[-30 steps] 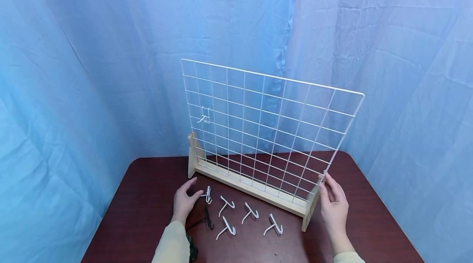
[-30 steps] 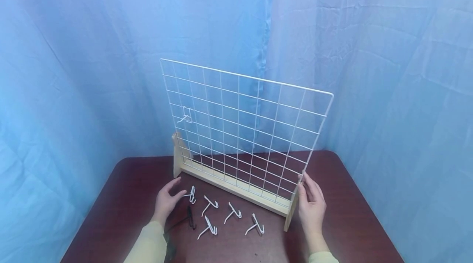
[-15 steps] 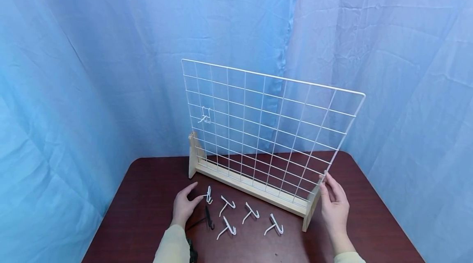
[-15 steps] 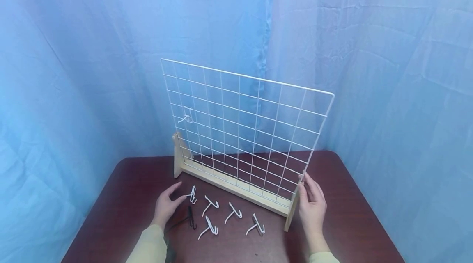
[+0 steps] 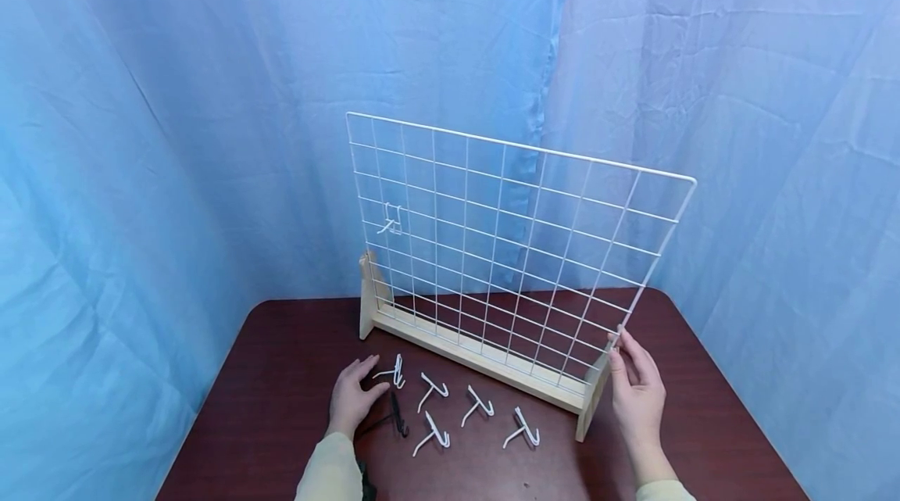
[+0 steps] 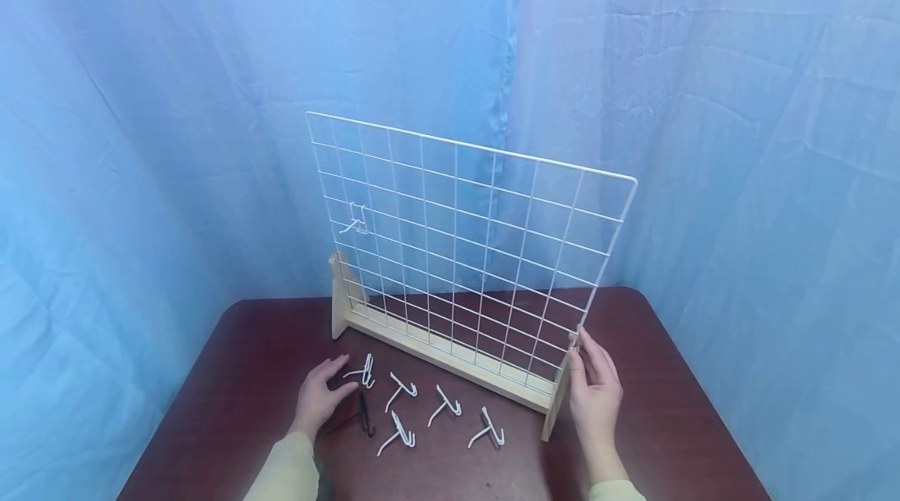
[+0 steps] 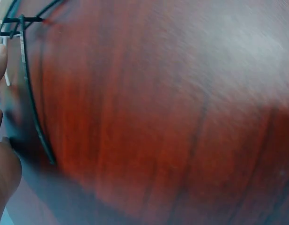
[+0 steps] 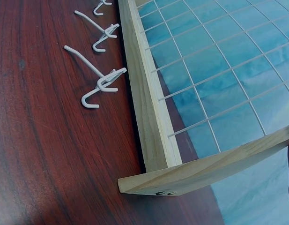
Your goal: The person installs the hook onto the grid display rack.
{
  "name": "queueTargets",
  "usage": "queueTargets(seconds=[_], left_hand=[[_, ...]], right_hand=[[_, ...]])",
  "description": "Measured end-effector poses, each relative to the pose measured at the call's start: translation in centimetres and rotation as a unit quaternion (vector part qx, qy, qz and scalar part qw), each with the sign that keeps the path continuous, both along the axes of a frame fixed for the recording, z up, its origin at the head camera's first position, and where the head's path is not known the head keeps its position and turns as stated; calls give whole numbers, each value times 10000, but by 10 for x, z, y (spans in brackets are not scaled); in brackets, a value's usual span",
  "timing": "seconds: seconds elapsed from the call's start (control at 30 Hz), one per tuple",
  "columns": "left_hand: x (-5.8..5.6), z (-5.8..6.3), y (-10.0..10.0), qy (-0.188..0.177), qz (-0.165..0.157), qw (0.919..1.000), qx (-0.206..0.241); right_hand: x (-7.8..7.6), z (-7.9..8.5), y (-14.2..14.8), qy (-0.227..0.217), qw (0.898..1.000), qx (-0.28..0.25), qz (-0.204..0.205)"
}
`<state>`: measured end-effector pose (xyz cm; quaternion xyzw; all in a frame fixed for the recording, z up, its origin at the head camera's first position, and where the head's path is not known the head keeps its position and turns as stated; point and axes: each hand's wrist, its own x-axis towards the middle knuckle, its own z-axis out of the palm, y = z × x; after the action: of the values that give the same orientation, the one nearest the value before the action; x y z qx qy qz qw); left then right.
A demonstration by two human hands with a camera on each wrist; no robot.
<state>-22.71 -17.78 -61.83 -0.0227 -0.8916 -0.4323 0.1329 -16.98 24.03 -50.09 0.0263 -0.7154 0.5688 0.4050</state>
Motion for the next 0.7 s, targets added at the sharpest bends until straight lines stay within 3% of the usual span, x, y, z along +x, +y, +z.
queueTargets(seconds=[0.4,0.7], left_hand=[[4,-11,0,285,-31,9976,-627],[6,-17,4,462,251,9975,-477]], right_hand=[[0,-1,-1,50,10000,-19,7],[1,1,-2,-8,10000,-25,-56]])
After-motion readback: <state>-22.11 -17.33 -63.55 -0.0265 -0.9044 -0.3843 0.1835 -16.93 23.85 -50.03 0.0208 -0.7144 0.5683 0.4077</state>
